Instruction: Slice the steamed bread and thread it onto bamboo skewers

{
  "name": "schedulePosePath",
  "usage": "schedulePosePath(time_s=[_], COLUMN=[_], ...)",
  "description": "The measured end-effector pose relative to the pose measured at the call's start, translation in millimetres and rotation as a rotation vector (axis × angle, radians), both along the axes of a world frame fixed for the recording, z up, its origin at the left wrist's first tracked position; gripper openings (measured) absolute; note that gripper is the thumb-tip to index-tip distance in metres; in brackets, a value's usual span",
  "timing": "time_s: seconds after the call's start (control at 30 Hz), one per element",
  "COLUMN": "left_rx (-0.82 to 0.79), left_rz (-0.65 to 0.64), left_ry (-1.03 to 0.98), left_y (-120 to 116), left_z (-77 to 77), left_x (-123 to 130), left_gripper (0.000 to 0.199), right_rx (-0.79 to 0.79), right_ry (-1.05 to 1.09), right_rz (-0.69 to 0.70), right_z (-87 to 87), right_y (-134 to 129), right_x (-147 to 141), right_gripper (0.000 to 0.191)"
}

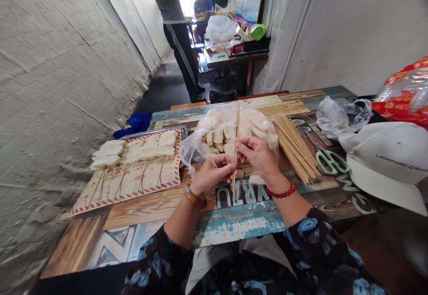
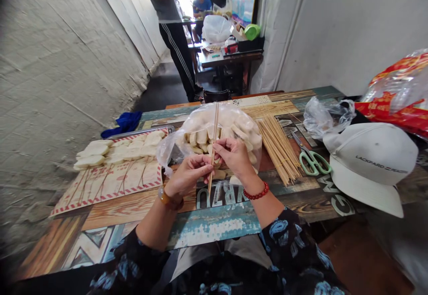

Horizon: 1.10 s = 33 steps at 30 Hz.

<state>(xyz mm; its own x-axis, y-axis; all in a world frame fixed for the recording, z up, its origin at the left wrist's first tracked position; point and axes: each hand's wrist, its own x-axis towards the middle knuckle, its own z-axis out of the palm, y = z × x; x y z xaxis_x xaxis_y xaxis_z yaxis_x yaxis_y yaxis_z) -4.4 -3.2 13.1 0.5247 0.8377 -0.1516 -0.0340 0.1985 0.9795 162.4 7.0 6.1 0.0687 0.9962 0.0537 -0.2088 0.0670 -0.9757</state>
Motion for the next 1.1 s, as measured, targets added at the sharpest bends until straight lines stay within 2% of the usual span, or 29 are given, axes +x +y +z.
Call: schedulePosePath(time_s=[0.17, 0.3, 0.37, 0.43, 0.5, 0.6, 0.73, 0.83, 0.97, 1.03, 1.1], left_rx=[-0.001, 0.001, 0.008, 0.009, 0.008, 0.015, 0.025, 0.014, -0.008, -0.013, -0.016], left_rz=[-0.014, 0.008, 0.028, 0.034, 0.026, 0.015, 0.031, 0.022, 0.007, 0.007, -0.001], left_ry=[-0.012, 0.006, 0.014, 0.019, 0.025, 0.034, 0.047, 0.045, 0.028, 0.020, 0.014], left_y=[0.3, 0.9, 2.5, 4.3, 5.3, 6.0, 6.0, 3.3, 0.6, 0.2, -1.1], left_z=[0.0, 1.1, 1.2, 0.5, -0.4, -1.4, -1.9, -1.6, -1.4, -1.3, -1.4], left_x=[0.2, -0.3, -0.6, -0.6, -0.5, -0.8, -0.7, 0.8, 3.5, 4.6, 5.6], left_gripper=[0.039, 0.037, 0.036, 0.036, 0.035, 0.033, 0.033, 0.037, 0.042, 0.042, 0.042], right_rx=[0.016, 0.070, 0.167, 0.285, 0.332, 0.235, 0.117, 0.127, 0.194, 0.241, 0.294], right_ry=[-0.020, -0.107, -0.275, -0.549, -0.851, -1.181, -1.392, -1.419, -1.317, -1.200, -1.093], right_rz=[-0.008, -0.113, -0.220, -0.323, -0.398, -0.471, -0.451, -0.456, -0.516, -0.547, -0.567], right_z=[-2.3, -0.4, 4.9, 12.4, 19.6, 22.9, 10.3, -4.9, -17.6, -16.3, -11.1], right_y=[1.1, 3.9, 4.9, 4.6, 3.6, 3.6, 6.0, 6.8, 10.2, 10.2, 7.0], right_x=[-0.4, 7.8, 19.1, 34.5, 51.9, 77.9, 108.7, 129.7, 149.0, 146.6, 131.7], right_gripper=[0.038, 0.030, 0.028, 0.027, 0.028, 0.033, 0.030, 0.031, 0.030, 0.030, 0.031])
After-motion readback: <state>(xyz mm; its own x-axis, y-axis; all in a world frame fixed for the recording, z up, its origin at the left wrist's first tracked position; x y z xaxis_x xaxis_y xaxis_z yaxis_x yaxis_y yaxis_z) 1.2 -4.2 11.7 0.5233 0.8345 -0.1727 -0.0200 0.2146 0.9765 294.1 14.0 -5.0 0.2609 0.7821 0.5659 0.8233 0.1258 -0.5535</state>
